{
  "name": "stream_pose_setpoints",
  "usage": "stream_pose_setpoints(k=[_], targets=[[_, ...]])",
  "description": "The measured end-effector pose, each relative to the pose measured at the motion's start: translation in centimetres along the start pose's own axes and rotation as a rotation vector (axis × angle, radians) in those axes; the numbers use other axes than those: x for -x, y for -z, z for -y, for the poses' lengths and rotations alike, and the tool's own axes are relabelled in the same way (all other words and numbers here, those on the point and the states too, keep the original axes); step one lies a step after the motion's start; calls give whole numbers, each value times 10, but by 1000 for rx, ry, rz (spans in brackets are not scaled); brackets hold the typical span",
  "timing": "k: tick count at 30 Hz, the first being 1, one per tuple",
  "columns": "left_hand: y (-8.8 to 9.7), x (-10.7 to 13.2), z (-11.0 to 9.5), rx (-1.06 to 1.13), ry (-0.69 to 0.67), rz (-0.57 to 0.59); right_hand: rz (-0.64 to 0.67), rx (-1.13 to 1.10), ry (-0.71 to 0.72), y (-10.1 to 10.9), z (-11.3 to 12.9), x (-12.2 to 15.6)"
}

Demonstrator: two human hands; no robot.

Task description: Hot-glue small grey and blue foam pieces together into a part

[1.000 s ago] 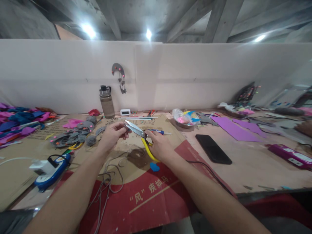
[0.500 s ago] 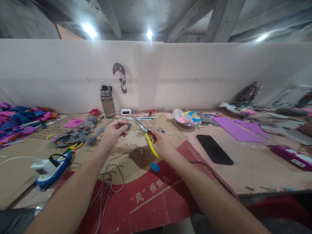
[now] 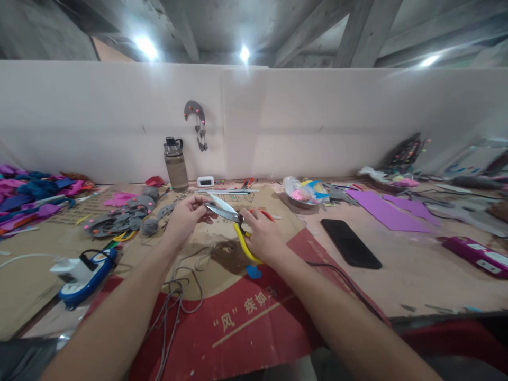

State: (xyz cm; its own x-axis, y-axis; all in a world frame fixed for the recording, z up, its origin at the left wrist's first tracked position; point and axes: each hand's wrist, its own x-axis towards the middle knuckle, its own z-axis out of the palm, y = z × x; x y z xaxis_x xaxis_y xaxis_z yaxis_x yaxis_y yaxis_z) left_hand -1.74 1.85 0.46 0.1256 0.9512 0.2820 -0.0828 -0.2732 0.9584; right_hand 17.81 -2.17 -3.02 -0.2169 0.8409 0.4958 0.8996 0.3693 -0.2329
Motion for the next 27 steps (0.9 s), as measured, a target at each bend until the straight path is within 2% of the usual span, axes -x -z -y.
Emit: stream_pose_setpoints(k=[8,14,27], targets=[[-1,1,-3,-10,4,-3,-44,100,-3,1,-1,0],[-2,1,-7,-9,46,1,-15,175,2,2,-1,0],[1,1,-5,-1,45,36,-18,243,-7,7,0,0]])
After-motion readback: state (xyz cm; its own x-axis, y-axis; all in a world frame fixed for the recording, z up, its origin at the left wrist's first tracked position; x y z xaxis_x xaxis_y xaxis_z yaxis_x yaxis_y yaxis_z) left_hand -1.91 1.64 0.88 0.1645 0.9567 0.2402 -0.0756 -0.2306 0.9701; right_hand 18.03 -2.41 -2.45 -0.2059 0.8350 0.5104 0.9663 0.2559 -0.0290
